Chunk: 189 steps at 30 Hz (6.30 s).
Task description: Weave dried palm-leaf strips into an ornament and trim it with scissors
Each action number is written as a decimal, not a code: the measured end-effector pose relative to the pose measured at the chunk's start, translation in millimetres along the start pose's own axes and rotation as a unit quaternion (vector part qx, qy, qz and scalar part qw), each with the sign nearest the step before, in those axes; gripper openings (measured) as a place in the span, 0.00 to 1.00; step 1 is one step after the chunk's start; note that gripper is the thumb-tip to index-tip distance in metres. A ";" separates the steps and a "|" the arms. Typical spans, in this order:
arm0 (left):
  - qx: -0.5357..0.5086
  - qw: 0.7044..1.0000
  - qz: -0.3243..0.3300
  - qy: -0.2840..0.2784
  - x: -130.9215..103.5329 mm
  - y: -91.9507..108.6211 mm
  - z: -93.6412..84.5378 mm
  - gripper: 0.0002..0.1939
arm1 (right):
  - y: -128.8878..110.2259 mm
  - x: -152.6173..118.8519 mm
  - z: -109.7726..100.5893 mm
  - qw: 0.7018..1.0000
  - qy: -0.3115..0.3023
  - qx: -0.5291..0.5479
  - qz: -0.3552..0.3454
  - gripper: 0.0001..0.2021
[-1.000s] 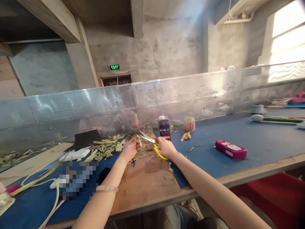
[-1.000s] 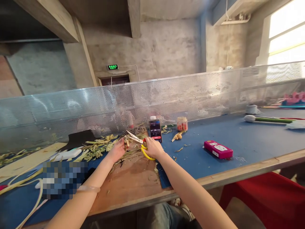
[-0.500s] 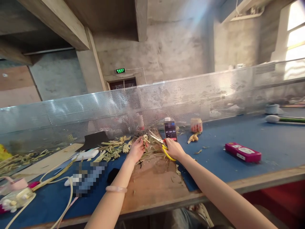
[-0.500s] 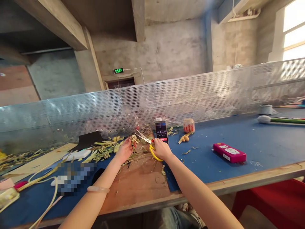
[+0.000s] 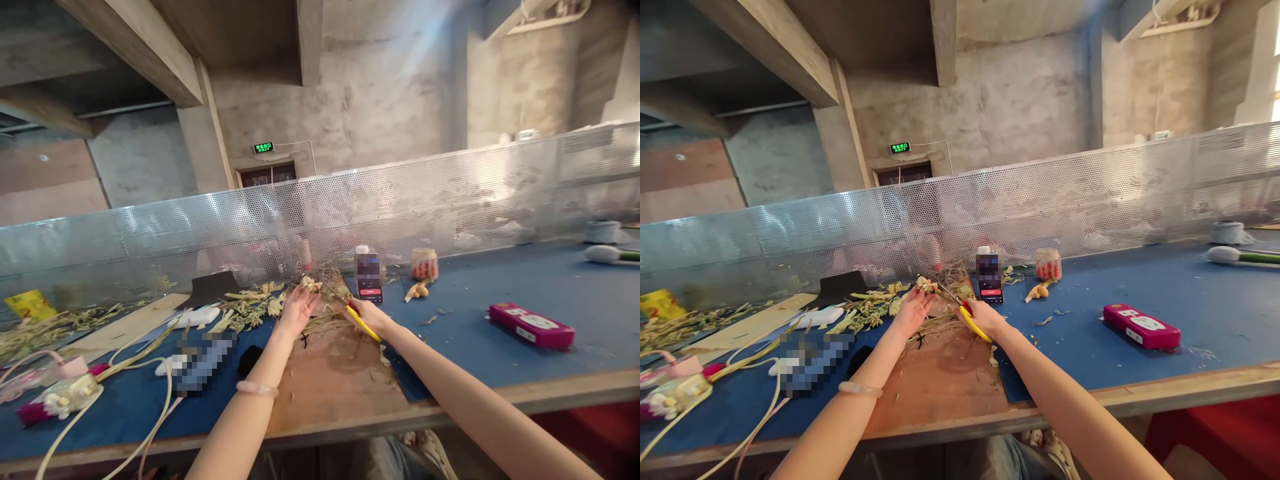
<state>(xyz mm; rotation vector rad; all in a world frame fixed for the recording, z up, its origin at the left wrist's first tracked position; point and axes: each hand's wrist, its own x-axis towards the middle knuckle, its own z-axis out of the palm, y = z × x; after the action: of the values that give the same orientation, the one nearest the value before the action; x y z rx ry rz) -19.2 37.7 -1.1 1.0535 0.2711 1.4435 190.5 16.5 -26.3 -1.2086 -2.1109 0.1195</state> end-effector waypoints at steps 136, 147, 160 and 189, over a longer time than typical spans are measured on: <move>0.114 0.993 0.027 -0.029 -4.6 -8.4 11.4 0.17 | 0.5 -2.4 -11.5 0.999 -0.039 0.024 -0.011 0.19; 0.133 0.991 0.020 -0.015 -4.0 -7.5 8.0 0.20 | -2.4 -5.0 -17.6 0.998 -0.054 -0.010 -0.023 0.16; 0.139 0.990 0.025 -0.005 0.6 -8.3 2.9 0.20 | -1.1 -4.6 -18.5 0.997 -0.068 -0.031 -0.030 0.17; 0.117 0.993 0.029 -0.008 0.6 -10.5 5.6 0.20 | 4.6 -3.9 -14.8 0.997 -0.067 0.030 -0.032 0.18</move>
<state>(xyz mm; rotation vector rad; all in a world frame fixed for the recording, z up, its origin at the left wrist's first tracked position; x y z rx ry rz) -8.0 38.1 -5.2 1.2704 0.4097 1.4794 204.1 12.4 -19.0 -1.1230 -2.2435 0.2398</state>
